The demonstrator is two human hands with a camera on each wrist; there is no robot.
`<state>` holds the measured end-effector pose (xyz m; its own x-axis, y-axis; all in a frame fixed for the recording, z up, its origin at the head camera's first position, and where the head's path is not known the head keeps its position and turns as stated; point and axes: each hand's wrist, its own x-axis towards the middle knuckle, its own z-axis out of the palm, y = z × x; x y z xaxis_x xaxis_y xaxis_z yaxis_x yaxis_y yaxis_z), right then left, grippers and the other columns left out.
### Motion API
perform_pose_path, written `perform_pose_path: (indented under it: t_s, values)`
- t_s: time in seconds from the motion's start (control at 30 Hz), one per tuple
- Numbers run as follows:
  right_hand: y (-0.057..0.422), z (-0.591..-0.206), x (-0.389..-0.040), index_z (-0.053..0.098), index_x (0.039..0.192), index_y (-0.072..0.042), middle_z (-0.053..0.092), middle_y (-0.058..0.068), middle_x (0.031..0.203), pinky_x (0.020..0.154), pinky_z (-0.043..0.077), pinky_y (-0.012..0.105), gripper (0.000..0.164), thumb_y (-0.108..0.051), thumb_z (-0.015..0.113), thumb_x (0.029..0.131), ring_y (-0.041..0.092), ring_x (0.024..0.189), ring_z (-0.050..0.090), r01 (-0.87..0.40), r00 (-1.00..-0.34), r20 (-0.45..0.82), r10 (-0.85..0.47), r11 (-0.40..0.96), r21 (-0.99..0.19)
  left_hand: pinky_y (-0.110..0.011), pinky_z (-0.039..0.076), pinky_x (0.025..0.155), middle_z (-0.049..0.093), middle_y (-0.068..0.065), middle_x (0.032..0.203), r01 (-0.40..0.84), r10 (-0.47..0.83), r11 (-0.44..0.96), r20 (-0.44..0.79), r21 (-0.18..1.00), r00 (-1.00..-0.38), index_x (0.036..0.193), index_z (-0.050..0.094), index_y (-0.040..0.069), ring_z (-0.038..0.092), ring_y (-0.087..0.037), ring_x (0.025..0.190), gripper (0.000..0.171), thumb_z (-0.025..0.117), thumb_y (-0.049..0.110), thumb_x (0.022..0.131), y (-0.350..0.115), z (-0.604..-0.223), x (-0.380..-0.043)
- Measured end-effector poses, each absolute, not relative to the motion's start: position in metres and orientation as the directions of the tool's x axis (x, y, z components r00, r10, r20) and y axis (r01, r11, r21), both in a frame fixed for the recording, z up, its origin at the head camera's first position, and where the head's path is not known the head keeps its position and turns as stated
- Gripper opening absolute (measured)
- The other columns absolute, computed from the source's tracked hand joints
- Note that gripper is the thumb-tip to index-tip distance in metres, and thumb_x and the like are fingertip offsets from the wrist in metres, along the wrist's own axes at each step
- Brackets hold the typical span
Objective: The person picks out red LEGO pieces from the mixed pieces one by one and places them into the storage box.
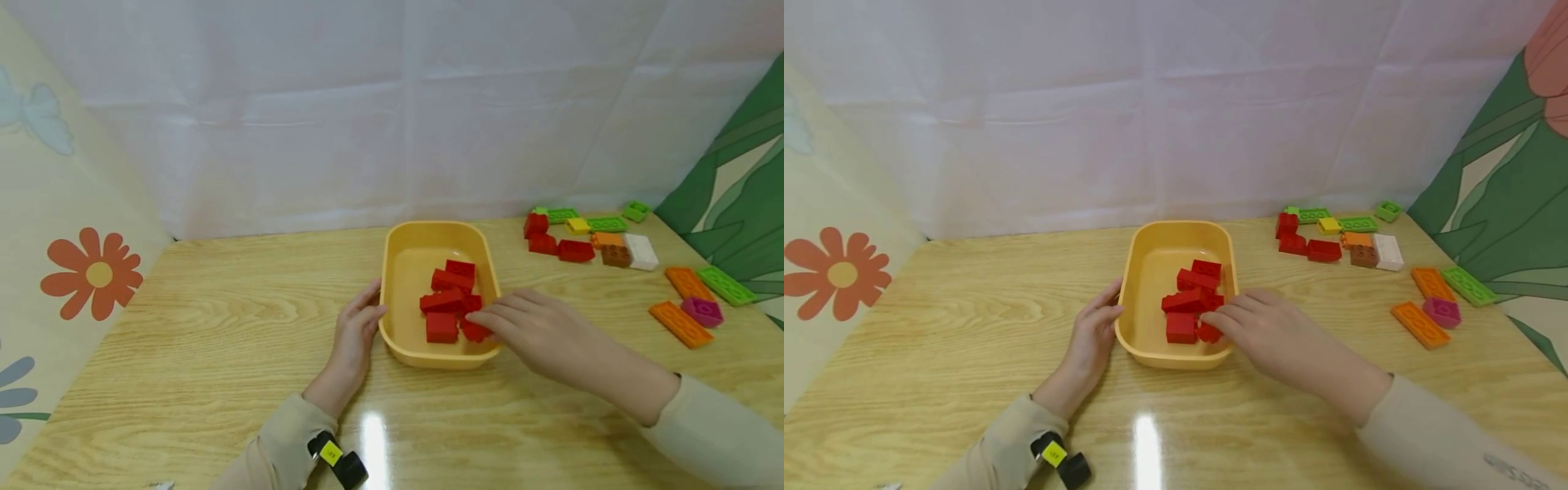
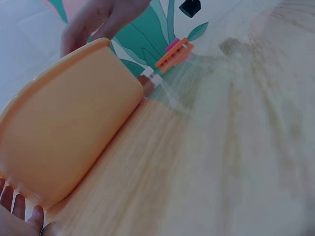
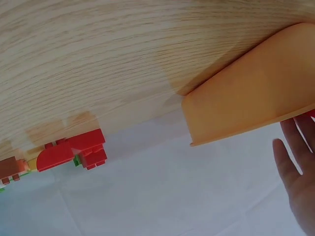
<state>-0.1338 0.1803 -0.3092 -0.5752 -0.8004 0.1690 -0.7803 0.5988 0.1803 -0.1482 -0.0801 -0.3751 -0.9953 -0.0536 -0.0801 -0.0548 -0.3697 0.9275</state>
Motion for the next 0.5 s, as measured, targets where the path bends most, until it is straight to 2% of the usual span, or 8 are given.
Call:
perform_pose_path:
  t_s: [0.3, 0.5]
  values:
    - [0.1786, -0.3109, -0.1355, 0.061, 0.123, -0.018, 0.074, 0.000, 0.108, 0.092, 0.053, 0.048, 0.041, -0.018, 0.066, 0.083, 0.019, 0.100, 0.063, -0.769, -0.604, 0.176, -0.777, 0.627, 0.128, -0.016, 0.046, 0.093, 0.045, -0.021, 0.146, -0.060, -0.046, -0.372, -0.083, 0.926, -0.995, 0.137, 0.046, -0.002, 0.048, -0.025, 0.125, 0.055, 0.049, 0.001, 0.082, -0.0803, -0.3744, -0.1485]
    - [0.1786, -0.3106, -0.1351, 0.060, 0.125, -0.019, 0.072, 0.001, 0.113, 0.095, 0.051, 0.049, 0.044, -0.008, 0.064, 0.082, 0.021, 0.105, 0.061, -0.771, -0.609, 0.141, -0.780, 0.625, 0.127, -0.017, 0.045, 0.094, 0.045, -0.021, 0.145, -0.059, -0.042, -0.365, -0.080, 0.929, -0.996, 0.137, 0.046, -0.002, 0.048, -0.025, 0.125, 0.054, 0.049, 0.002, 0.082, -0.0804, -0.3744, -0.1486]
